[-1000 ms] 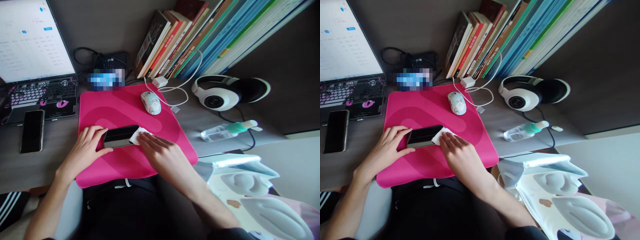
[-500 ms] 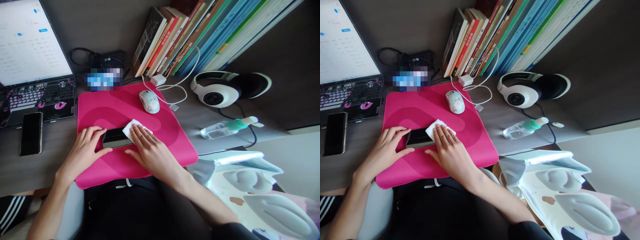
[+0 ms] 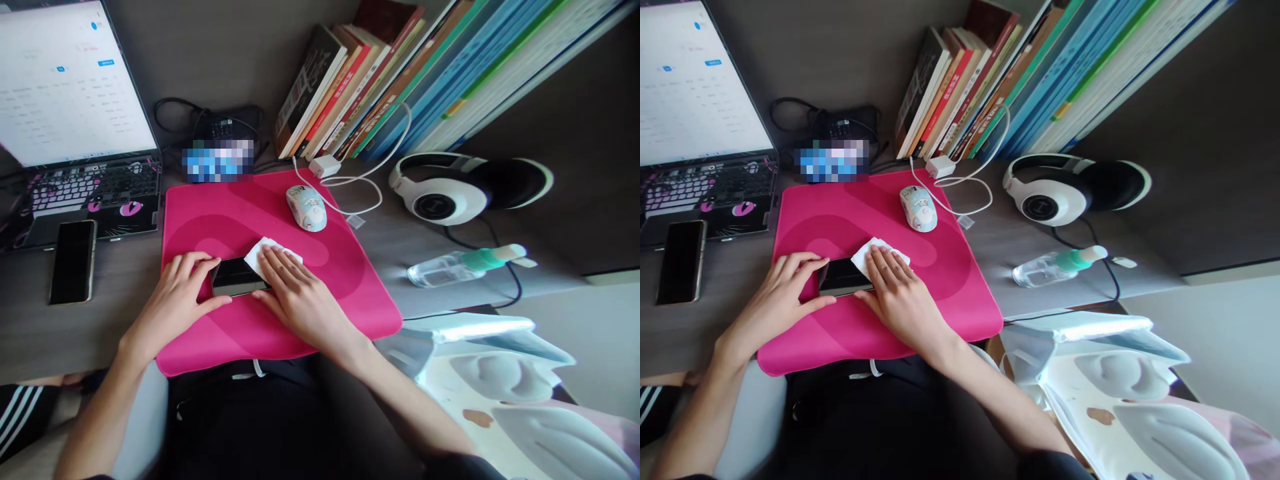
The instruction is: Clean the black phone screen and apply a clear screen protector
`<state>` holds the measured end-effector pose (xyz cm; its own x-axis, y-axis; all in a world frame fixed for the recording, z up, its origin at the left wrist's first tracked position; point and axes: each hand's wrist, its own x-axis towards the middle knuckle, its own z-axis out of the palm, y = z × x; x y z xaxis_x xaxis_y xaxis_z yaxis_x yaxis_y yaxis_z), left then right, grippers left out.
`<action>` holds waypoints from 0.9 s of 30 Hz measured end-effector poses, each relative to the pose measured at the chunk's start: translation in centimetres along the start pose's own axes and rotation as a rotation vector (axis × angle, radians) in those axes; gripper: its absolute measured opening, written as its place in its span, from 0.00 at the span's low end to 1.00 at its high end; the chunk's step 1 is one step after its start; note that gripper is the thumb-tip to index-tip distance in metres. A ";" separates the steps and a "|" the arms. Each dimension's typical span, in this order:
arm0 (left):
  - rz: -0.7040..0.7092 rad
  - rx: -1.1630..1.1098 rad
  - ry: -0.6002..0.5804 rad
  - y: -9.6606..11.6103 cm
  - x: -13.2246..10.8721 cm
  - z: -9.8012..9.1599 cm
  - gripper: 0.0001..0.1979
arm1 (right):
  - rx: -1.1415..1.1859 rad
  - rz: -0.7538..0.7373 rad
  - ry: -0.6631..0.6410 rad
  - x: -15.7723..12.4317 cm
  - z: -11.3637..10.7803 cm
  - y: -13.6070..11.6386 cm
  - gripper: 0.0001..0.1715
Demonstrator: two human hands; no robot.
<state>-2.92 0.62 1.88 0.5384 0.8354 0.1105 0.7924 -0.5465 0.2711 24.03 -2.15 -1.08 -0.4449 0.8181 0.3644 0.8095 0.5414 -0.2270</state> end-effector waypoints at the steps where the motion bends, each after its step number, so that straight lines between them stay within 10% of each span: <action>1: -0.001 0.002 0.004 0.0 0.0 0.0 0.32 | -0.018 -0.003 0.003 -0.2 -0.1 -0.2 0.32; 27: -0.050 -0.050 0.012 0.2 -0.1 0.3 0.32 | 0.000 -0.135 -0.012 -1.5 0.4 -2.9 0.36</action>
<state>-2.77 0.40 1.64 0.4948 0.8624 0.1067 0.8029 -0.5006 0.3236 22.21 -4.87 -1.39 -0.5546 0.7397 0.3810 0.7419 0.6470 -0.1762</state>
